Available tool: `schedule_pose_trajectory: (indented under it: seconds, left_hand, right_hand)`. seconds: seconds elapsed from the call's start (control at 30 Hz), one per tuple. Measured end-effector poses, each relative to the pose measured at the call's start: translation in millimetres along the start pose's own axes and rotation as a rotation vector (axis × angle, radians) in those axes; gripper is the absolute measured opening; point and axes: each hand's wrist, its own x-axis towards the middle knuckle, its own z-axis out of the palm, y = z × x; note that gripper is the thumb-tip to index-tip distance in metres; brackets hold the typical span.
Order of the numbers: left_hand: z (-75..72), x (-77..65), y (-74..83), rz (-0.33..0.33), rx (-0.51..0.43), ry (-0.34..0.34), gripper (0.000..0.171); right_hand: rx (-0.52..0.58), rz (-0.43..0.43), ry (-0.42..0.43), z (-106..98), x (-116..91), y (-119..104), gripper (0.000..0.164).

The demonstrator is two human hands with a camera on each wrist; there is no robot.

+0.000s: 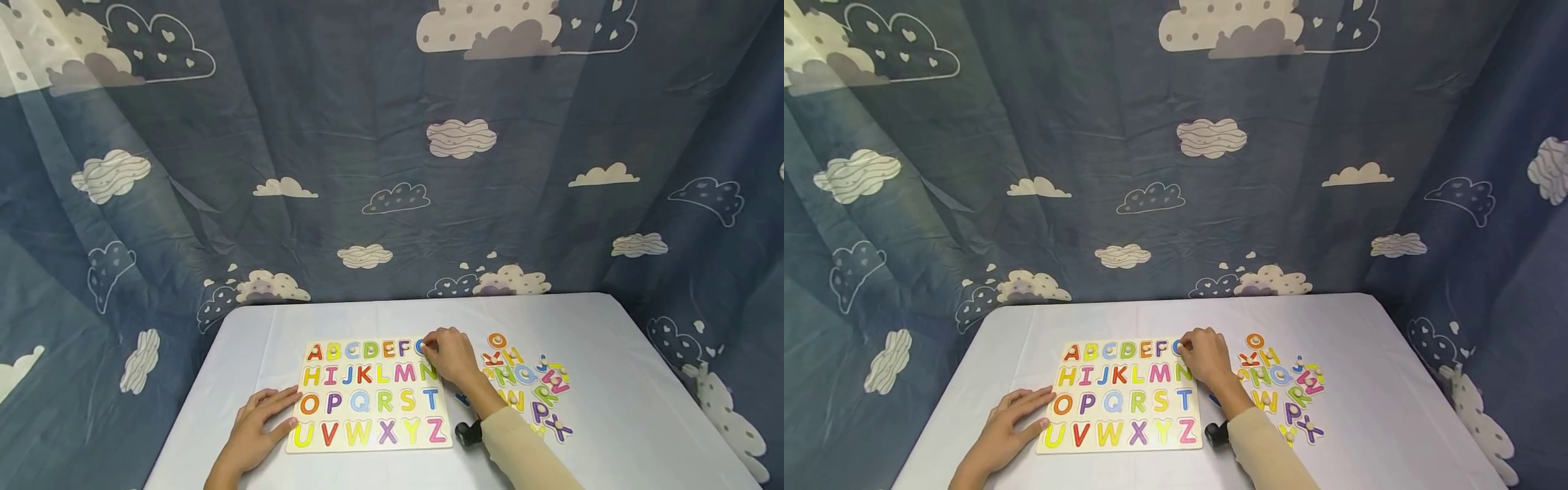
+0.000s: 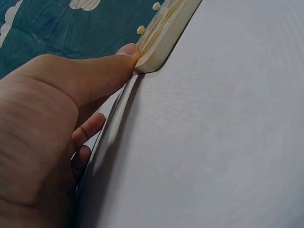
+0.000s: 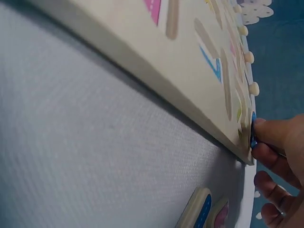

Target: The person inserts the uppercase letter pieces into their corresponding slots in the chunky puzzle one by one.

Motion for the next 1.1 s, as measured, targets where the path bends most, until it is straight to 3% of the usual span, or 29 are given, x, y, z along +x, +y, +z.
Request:
schedule_pose_trajectory:
  seconds: [0.17, 0.37, 0.63, 0.83, 1.1]
  left_hand:
    - [-0.8, -1.6, 1.1, -0.013, -0.002, -0.006, 0.047]
    - [-2.5, 0.5, 1.2, 0.029, 0.009, 0.023, 0.047]
    - [0.3, 1.5, -1.5, -0.005, 0.004, -0.005, 0.047]
    - [0.3, 2.0, -1.1, 0.012, 0.014, 0.007, 0.047]
    - [1.4, 1.8, -3.2, 0.003, 0.014, -0.001, 0.046]
  right_hand:
    - [-0.030, 0.005, -0.023, 2.0, 0.8, -0.5, 0.016]
    - [-0.037, -0.026, -0.009, 0.6, 3.7, -2.4, 0.015]
    - [-0.045, 0.002, -0.050, -5.9, -1.2, -2.5, 0.029]
    - [-0.011, -0.011, -0.014, -13.9, -5.8, -0.3, 0.032]
    - [0.021, -0.045, 0.047, -34.4, -10.8, 16.4, 0.023]
